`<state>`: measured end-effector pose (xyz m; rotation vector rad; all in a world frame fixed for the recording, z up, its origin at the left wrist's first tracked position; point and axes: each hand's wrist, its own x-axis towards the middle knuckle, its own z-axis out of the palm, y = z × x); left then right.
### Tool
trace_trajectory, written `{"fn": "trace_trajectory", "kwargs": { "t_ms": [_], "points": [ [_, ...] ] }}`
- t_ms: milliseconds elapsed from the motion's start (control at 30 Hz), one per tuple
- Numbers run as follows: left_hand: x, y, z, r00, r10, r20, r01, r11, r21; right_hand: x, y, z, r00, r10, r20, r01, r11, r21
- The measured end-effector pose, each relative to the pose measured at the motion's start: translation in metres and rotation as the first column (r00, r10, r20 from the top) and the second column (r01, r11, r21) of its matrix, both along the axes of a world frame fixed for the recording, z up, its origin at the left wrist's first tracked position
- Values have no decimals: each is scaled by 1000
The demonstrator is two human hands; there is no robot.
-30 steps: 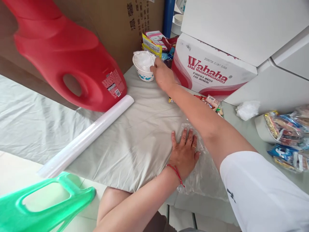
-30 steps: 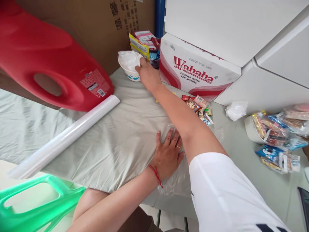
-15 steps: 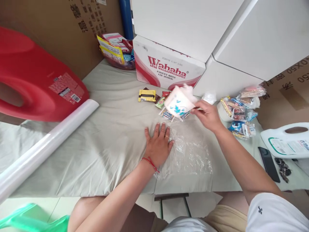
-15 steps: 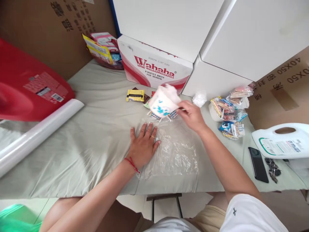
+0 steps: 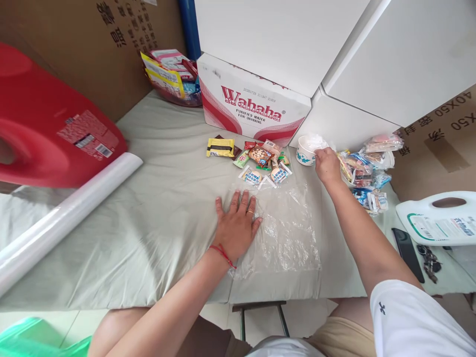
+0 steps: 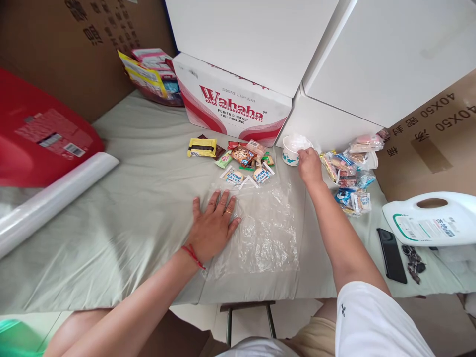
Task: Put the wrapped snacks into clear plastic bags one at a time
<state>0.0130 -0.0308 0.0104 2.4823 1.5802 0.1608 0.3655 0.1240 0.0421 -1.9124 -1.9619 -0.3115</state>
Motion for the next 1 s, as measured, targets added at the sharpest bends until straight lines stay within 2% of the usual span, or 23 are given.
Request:
{"fn": "trace_trajectory", "kwargs": {
  "t_ms": [133, 267, 367, 433, 533, 633, 700, 767, 867, 1000],
  "points": [
    [0, 0, -2, 1000, -1, 10, 1, 1000, 3, 2, -7, -4, 998, -27, -49, 28, 999, 26],
    [0, -1, -4, 1000, 0, 27, 0, 1000, 10, -11, -30, 6, 993, -52, -103, 70, 982, 177],
    [-1, -1, -4, 999, -6, 41, 5, 1000, 12, -50, -35, 23, 997, -25, -73, 45, 956, 290],
    [-1, -1, -4, 999, -9, 50, 9, 1000, 13, -92, -28, 34, 993, 109, -37, -96, 965, 246],
    [-1, -1, -2, 998, -9, 59, 9, 1000, 5, -172, 2, 40, 938, 348, -6, -347, 937, 44],
    [-1, -2, 0, 997, -7, 71, 8, 1000, -17, -254, 48, 37, 887, 461, 7, -455, 878, -148],
    [-1, -2, 1, 997, -3, 80, 6, 999, -32, -303, 84, 34, 860, 510, -13, -501, 839, -213],
    [-1, -2, 1, 996, 1, 87, 2, 999, -41, -344, 121, 30, 844, 535, -43, -530, 818, -223],
    [2, -2, 0, 996, 4, 89, -1, 999, -32, -389, 167, 25, 867, 485, -114, -497, 826, -266],
    [4, -2, -1, 996, -8, 84, 8, 1000, -5, -419, 197, 17, 909, 386, -154, -416, 844, -338]
  ]
}}
